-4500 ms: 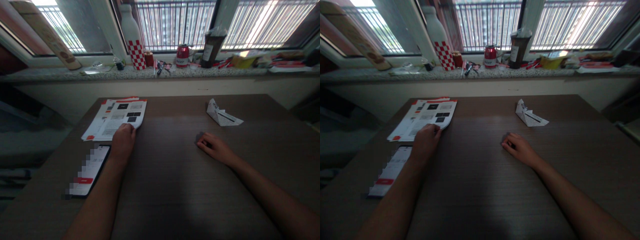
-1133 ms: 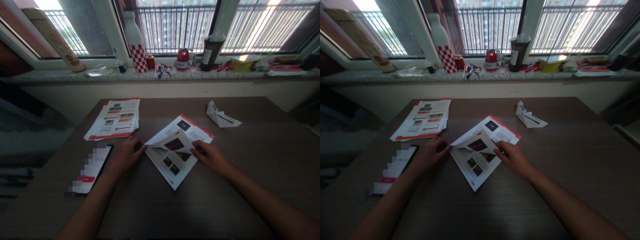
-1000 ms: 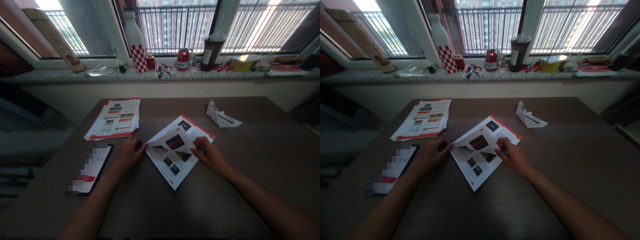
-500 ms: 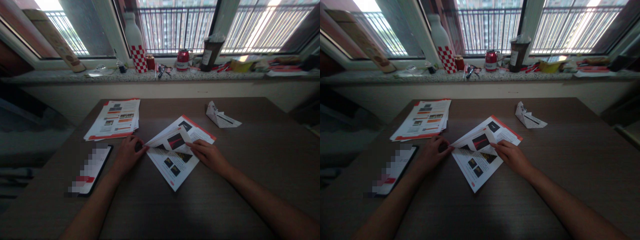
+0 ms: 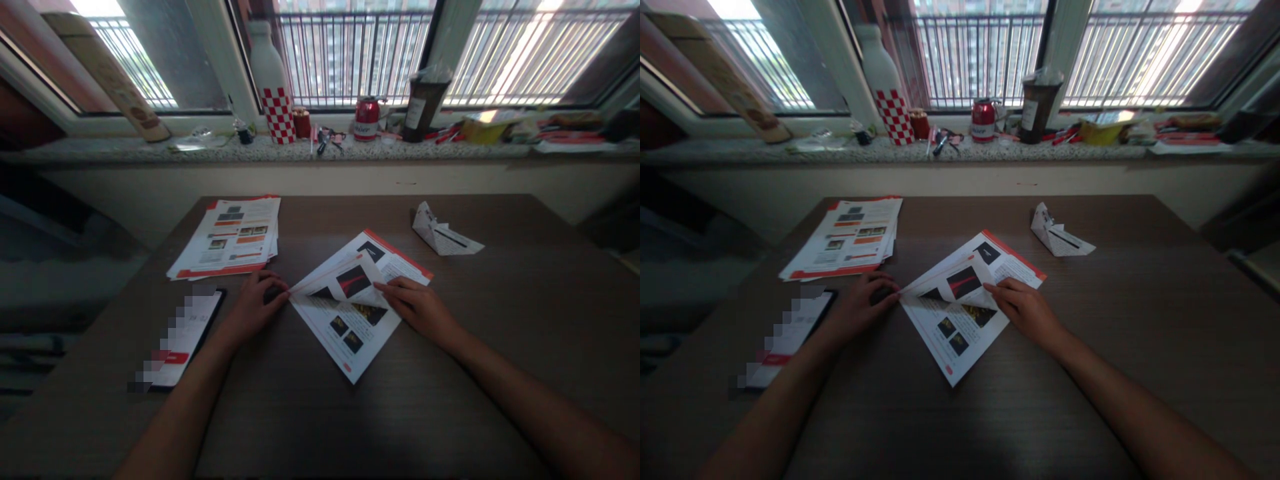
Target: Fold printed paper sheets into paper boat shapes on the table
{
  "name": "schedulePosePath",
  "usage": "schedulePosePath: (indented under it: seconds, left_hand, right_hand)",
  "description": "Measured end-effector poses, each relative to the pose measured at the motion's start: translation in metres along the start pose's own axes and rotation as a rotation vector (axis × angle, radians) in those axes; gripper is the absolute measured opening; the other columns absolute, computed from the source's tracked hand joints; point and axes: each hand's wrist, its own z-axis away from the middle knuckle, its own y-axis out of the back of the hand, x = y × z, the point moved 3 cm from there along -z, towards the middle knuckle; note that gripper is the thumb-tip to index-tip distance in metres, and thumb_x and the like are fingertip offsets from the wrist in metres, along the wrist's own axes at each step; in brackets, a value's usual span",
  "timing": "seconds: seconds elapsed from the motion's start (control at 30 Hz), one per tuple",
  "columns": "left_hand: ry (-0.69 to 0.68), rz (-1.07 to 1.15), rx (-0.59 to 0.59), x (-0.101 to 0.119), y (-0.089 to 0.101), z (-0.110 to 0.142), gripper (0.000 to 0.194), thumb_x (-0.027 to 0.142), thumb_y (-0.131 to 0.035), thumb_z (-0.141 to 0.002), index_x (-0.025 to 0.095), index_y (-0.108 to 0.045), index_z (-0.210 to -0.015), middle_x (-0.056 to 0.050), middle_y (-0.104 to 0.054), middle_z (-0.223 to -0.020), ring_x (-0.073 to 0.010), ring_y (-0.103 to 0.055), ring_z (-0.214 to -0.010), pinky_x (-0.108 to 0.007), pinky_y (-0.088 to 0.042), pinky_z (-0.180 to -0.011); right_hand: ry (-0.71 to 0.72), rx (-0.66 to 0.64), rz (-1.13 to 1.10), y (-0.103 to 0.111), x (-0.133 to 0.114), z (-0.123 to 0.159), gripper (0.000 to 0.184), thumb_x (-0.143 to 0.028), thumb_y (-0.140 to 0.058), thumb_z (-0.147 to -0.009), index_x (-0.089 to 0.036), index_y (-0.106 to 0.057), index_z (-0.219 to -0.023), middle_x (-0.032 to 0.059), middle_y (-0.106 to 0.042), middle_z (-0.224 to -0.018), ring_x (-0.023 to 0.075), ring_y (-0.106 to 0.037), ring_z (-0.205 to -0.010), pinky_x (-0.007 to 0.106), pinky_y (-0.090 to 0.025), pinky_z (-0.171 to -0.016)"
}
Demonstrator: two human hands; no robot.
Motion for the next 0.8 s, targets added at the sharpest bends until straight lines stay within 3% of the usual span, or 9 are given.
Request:
schedulePosePath:
  seconds: [0.8]
  left_hand:
    - [0.061,0.004,0.045,0.0054,-0.0025,-0.0001,0.030,0.047,-0.065,-0.090,0.020,-0.079,-0.093,-0.012,-0.060,-0.123,-0.0330,-0.060,-0.120,-0.055,-0.046,-0.112]
  right_hand:
    - [-0.034,0.050,0.027,0.0022,0.0022,-0.0019,0.039,-0.024,-0.049,-0.107,-0.027,-0.069,-0.140,0.0103,-0.073,-0.111,0.0238,-0.072,-0.097,0.038,-0.059,-0.082]
